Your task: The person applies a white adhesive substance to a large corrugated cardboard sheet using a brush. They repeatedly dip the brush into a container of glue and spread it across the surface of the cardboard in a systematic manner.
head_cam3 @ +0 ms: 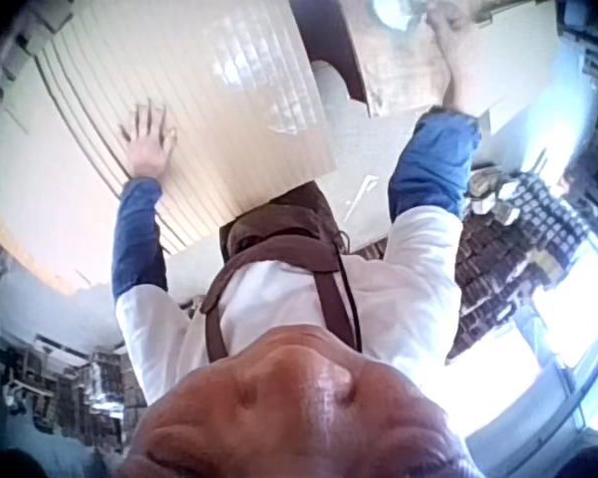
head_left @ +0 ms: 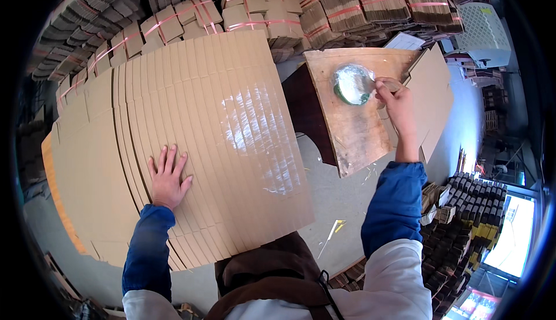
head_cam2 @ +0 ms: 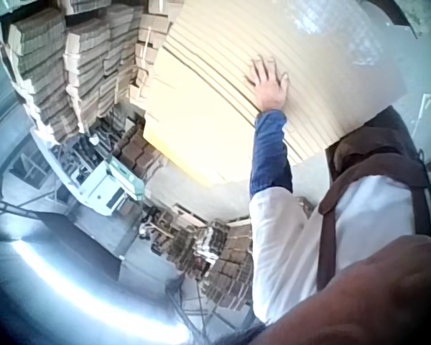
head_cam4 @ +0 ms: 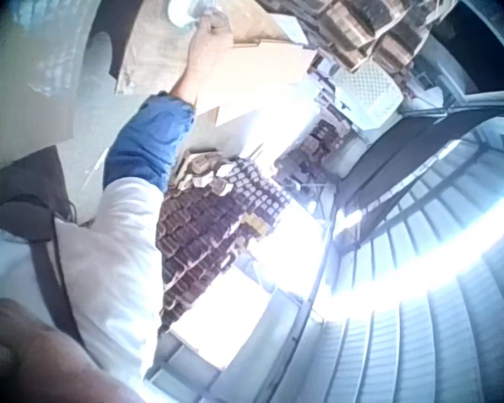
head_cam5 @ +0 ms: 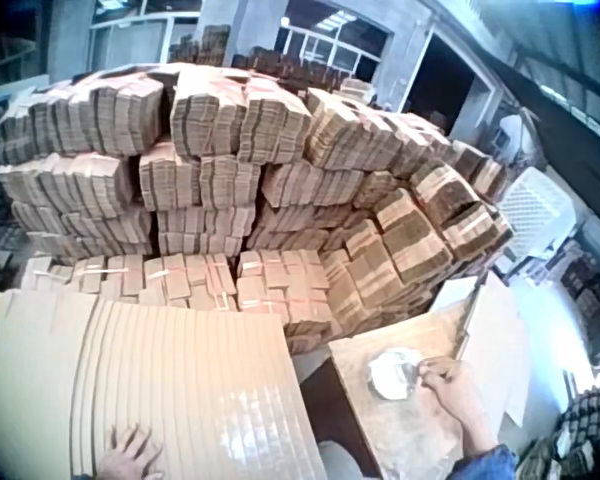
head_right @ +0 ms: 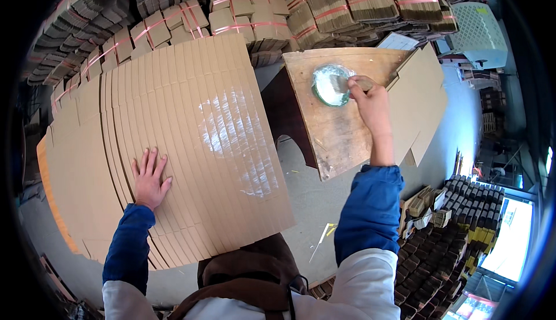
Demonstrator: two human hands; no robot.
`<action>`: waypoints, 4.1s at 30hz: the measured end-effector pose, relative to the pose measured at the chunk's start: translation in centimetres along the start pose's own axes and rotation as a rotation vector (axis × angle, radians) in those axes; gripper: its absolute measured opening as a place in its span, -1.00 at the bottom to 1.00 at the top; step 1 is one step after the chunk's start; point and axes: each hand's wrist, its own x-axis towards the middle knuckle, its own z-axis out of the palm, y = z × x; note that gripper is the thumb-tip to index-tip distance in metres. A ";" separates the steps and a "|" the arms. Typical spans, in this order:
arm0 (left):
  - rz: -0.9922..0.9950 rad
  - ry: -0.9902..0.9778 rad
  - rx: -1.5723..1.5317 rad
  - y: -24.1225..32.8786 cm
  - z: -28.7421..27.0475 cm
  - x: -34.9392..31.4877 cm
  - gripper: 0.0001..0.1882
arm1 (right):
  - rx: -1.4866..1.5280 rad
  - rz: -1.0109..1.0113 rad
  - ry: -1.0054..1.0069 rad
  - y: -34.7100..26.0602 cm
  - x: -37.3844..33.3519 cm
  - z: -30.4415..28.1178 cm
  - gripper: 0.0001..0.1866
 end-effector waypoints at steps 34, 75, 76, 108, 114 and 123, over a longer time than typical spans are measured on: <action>0.034 -0.003 0.102 -1.2 1.8 -0.4 -0.18 | -0.037 -0.301 -0.433 11.7 14.5 4.4 -0.66; 0.041 -0.005 0.063 -0.7 1.0 -0.2 -0.26 | -0.053 -0.049 -0.131 11.0 1.2 -1.2 -0.75; 0.035 -0.014 0.061 -0.6 0.9 -0.1 -0.26 | 0.041 -0.014 -0.107 11.0 1.1 -1.5 -0.76; 0.019 -0.023 0.061 -0.3 0.3 0.0 -0.27 | 1.375 0.308 -0.212 11.4 -0.7 1.4 -0.64; 0.010 -0.015 0.045 -0.5 0.6 0.1 -0.26 | 1.079 0.280 -0.376 1.5 -1.4 16.8 -0.77; 0.009 -0.004 0.027 -0.6 0.3 0.0 -0.27 | 0.186 -0.094 -0.160 2.2 3.0 19.9 -0.82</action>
